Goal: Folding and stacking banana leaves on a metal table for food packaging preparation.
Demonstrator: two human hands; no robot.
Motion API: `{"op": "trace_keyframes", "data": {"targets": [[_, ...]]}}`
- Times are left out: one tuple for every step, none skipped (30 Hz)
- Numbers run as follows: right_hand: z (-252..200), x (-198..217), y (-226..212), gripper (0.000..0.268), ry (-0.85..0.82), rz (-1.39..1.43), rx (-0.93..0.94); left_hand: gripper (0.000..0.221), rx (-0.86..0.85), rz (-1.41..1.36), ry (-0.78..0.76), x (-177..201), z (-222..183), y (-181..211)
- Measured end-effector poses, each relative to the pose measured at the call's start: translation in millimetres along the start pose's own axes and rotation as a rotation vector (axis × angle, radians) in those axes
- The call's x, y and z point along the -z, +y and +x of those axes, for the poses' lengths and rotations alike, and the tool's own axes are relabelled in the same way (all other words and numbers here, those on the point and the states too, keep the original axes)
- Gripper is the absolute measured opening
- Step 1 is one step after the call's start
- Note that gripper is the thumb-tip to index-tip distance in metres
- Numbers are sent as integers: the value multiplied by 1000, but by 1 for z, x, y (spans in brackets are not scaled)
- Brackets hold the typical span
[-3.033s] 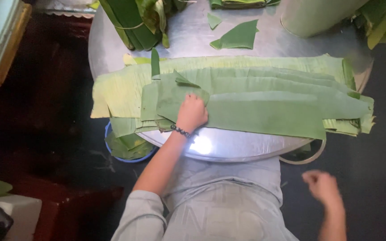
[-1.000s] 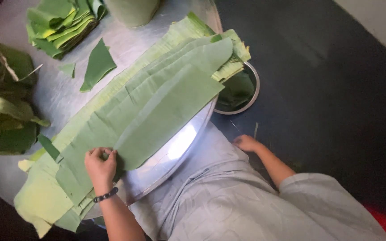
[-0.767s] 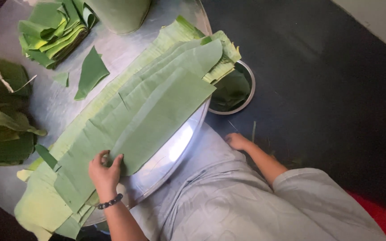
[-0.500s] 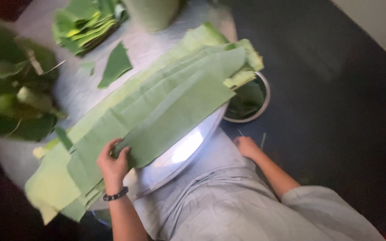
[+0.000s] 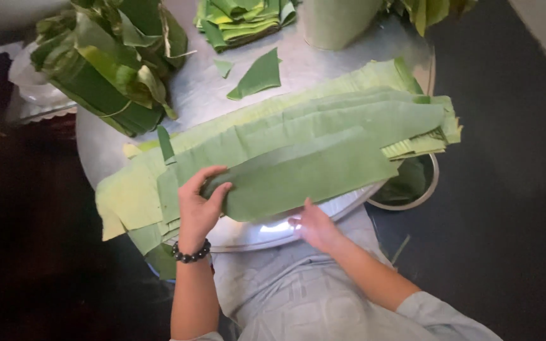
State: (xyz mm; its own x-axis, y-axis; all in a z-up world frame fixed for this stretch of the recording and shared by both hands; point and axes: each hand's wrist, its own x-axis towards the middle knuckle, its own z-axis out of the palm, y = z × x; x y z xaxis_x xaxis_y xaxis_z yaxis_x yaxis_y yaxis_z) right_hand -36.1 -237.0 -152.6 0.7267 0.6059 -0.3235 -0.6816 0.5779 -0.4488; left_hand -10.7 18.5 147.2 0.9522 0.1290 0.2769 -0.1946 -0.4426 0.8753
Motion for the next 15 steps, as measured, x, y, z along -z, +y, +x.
{"op": "trace_keyframes", "data": {"targets": [[6,4,-11,36,169,149,76,38,11,46,-3,9,3,-10],[13,8,-21,33,338,297,151,39,22,93,-7,17,5,-20],[10,-2,-42,33,330,294,142,39,24,100,4,20,12,-32],[8,-12,-63,31,415,148,272,37,-35,169,31,23,18,-43],[4,-21,-86,30,497,-6,403,35,-93,234,61,24,25,-55],[10,-26,-89,30,488,-14,396,35,-89,236,74,14,22,-66],[13,-30,-92,33,541,-104,409,38,-240,531,162,1,19,-78],[16,-33,-95,39,593,-195,422,42,-389,826,248,-12,16,-89],[14,-40,-95,39,588,-203,419,42,-383,827,256,-39,-3,-105],[12,-47,-96,40,622,-281,411,52,-398,764,128,-67,-22,-121],[11,-53,-96,40,654,-357,402,63,-413,701,0,-95,-41,-137],[10,-51,-99,40,649,-363,399,63,-408,702,7,-99,-47,-116],[5,-48,-101,40,702,-418,434,62,-288,721,-209,-105,-55,-94],[0,-44,-103,39,754,-474,470,63,-164,730,-424,-111,-64,-72],[-6,-39,-110,39,761,-480,464,63,-157,722,-427,-111,-65,-73]]}}
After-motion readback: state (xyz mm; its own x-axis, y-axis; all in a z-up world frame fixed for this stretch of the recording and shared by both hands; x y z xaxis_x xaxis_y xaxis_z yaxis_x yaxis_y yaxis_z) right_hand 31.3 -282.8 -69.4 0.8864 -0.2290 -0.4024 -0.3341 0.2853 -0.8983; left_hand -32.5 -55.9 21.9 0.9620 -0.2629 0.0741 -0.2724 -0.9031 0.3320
